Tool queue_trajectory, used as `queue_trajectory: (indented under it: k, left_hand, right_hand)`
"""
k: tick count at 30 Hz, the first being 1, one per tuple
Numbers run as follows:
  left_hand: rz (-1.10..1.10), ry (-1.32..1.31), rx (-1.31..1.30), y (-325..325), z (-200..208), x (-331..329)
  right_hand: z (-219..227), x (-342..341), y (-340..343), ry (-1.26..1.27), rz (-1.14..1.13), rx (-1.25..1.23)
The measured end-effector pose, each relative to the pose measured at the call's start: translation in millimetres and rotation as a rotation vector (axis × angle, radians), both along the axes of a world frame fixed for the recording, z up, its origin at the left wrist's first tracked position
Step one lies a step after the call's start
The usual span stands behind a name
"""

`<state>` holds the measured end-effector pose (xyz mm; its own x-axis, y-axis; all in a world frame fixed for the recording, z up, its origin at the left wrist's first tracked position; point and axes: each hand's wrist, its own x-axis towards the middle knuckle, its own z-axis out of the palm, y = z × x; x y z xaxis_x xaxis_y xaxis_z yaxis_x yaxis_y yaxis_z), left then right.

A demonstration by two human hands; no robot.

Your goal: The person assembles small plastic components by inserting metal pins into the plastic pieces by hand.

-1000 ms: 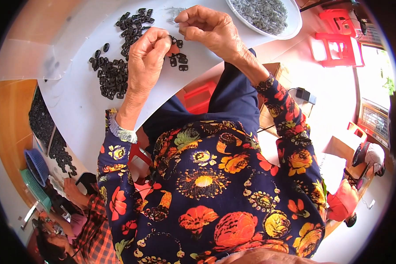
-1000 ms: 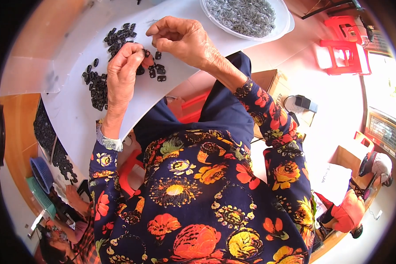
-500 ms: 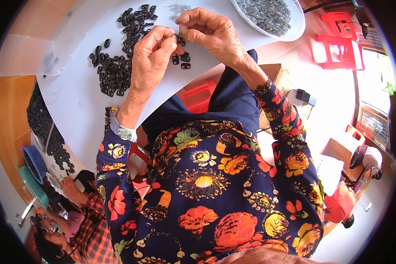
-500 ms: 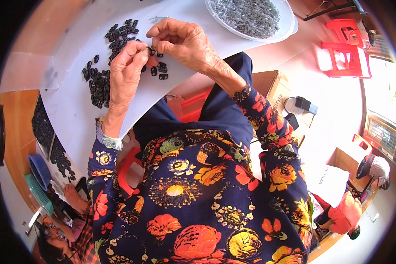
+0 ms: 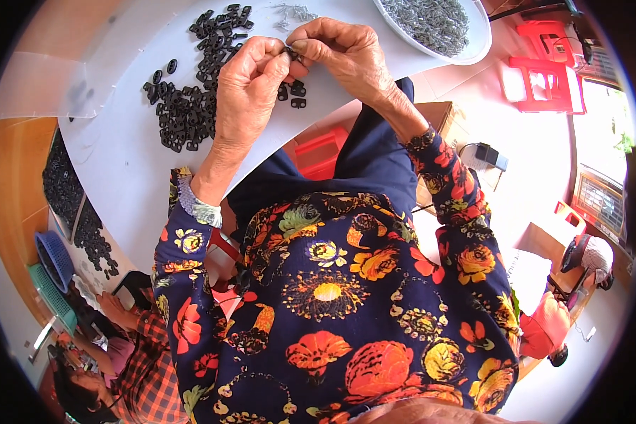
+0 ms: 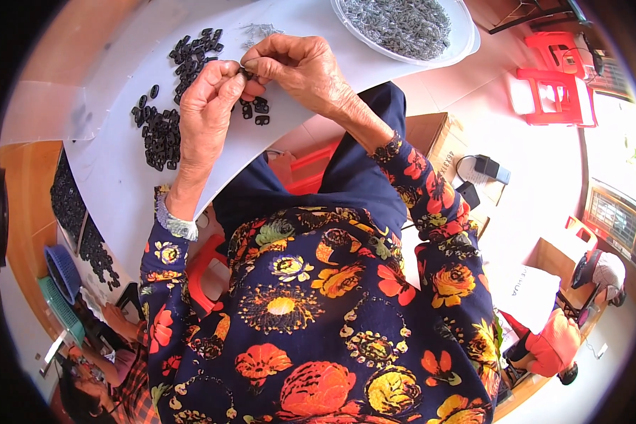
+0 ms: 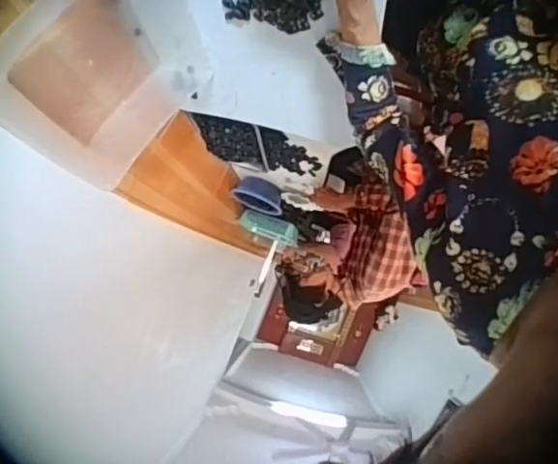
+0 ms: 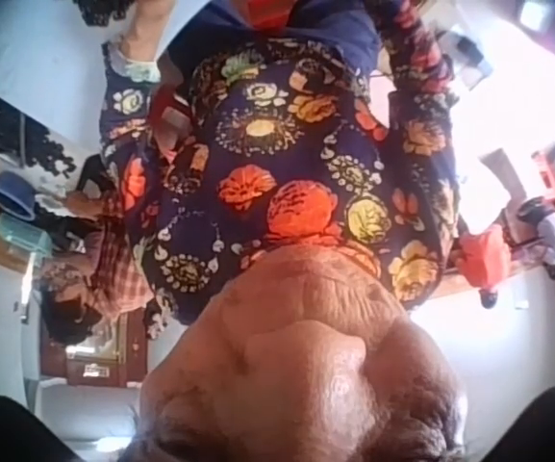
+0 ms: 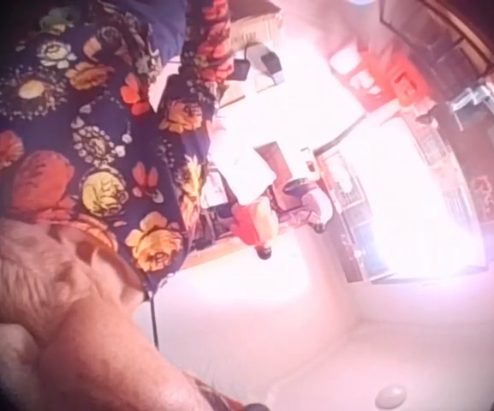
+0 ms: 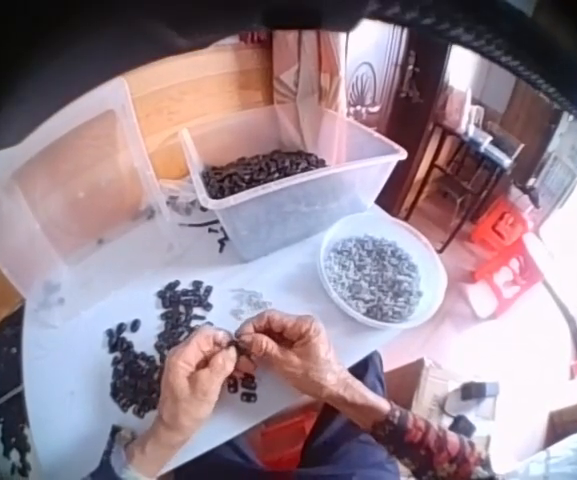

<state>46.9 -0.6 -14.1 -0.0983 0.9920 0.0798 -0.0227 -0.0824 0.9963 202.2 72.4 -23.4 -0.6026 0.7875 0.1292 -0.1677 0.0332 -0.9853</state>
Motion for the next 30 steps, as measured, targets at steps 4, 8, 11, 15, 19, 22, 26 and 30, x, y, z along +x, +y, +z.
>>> queue_trajectory:
  k: [4,8,11,15,19,22,26,30]
  left_hand:
    - [0.019,0.08,0.01,-1,2,2]
    - [0.08,0.16,0.083,-3,0,3]
    - [0.059,0.122,0.058,0,-2,2]
    - [0.025,0.068,-0.041,-3,6,1]
    - [0.051,-0.062,-0.014,-3,2,2]
    - [0.071,-0.022,0.009,-5,1,7]
    - [0.089,-0.043,0.057,-4,4,10]
    - [0.071,-0.105,0.082,0,-2,10]
  right_hand:
    - [3,0,0,-0.11,-0.053,0.125]
    - [6,-3,-2,-0.206,-0.082,0.147]
    - [11,-3,1,-0.204,-0.085,0.137]
    - [11,-3,5,-0.121,-0.065,0.118]
    - [7,-3,3,-0.1,-0.001,0.122]
    - [4,-5,-3,-0.169,-0.131,0.159]
    - [13,-10,-6,-0.17,-0.19,0.119]
    - [13,-12,-9,-0.105,-0.205,0.107]
